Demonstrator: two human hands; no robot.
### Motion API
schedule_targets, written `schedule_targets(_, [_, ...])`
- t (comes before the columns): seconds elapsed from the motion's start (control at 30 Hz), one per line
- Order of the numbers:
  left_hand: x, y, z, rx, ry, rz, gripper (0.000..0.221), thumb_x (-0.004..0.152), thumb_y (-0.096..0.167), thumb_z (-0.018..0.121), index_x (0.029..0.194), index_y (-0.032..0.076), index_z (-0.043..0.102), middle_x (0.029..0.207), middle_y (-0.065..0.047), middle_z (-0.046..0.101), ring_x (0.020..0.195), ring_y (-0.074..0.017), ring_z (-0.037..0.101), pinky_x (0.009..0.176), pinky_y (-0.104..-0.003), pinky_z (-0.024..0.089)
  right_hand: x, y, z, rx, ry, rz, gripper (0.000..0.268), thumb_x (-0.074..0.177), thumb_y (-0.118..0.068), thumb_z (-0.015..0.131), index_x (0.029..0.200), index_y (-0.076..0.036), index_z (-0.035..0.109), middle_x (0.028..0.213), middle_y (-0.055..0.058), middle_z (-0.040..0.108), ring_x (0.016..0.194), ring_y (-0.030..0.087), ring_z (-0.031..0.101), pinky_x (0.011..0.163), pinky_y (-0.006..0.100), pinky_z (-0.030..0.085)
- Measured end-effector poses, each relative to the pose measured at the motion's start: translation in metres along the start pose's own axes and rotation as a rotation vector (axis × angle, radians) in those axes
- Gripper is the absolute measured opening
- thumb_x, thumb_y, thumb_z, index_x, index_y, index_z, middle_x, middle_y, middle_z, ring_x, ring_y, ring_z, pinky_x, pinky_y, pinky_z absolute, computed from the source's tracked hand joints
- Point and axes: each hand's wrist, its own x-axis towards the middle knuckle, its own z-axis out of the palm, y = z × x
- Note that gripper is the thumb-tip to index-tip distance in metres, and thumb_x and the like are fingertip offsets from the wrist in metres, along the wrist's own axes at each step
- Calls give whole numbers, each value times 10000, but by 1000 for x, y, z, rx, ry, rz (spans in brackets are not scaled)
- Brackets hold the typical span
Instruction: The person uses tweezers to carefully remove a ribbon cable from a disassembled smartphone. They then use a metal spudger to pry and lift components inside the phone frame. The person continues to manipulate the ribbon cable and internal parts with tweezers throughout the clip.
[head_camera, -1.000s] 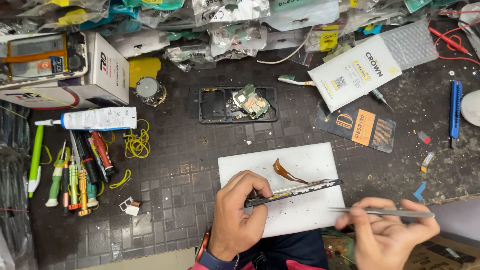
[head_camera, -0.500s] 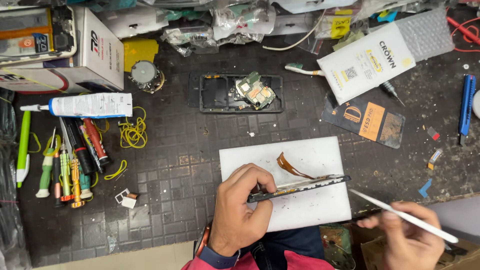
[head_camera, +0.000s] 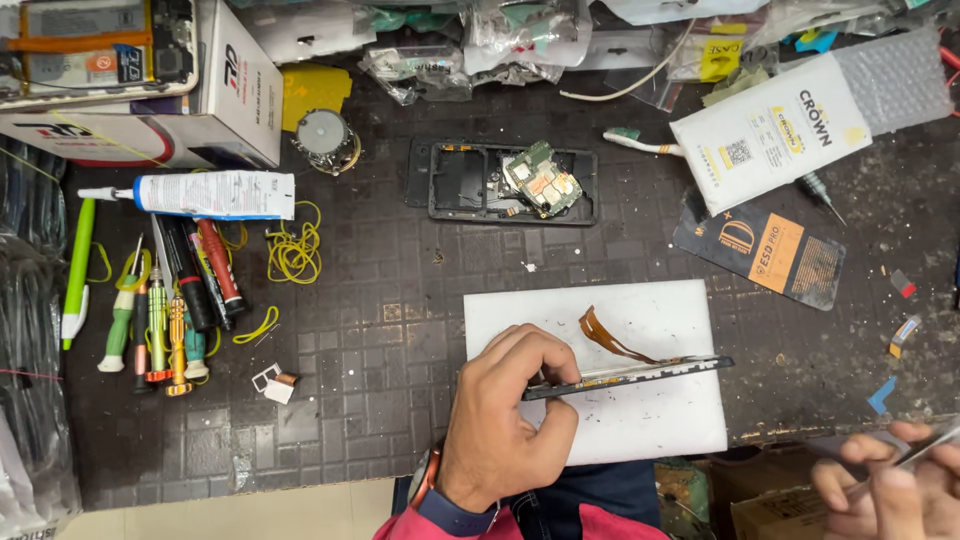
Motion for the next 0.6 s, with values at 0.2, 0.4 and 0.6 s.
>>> schedule_targets(0.2, [-1,-2,1,3,-15,24,173,713,0,573,882,38,583,834,-98,630,791,-272,644,727,-340,532,-19,4,66,-504,132,-315,209,1161,0,545,1346,-50,463,1036,146,647,781,158,644,608,223,471])
schedule_targets(0.4, [-1,-1,0,32,-46,52,155,697,15,571,847,52,569,838,-74,633,796,-275,643,737,-344,542,-25,-35,161,-979,-141,-379,161,1000,68,698,1128,7,622,1070,151,667,952,160,668,912,254,551])
schedule_targets(0.6, [-1,0,0,54,-30,27,150,710,6,554,851,52,575,835,-68,636,784,-271,651,701,-345,535,-12,-56,219,-1359,-371,-507,263,740,-19,826,981,-76,737,942,54,687,867,201,646,778,322,508])
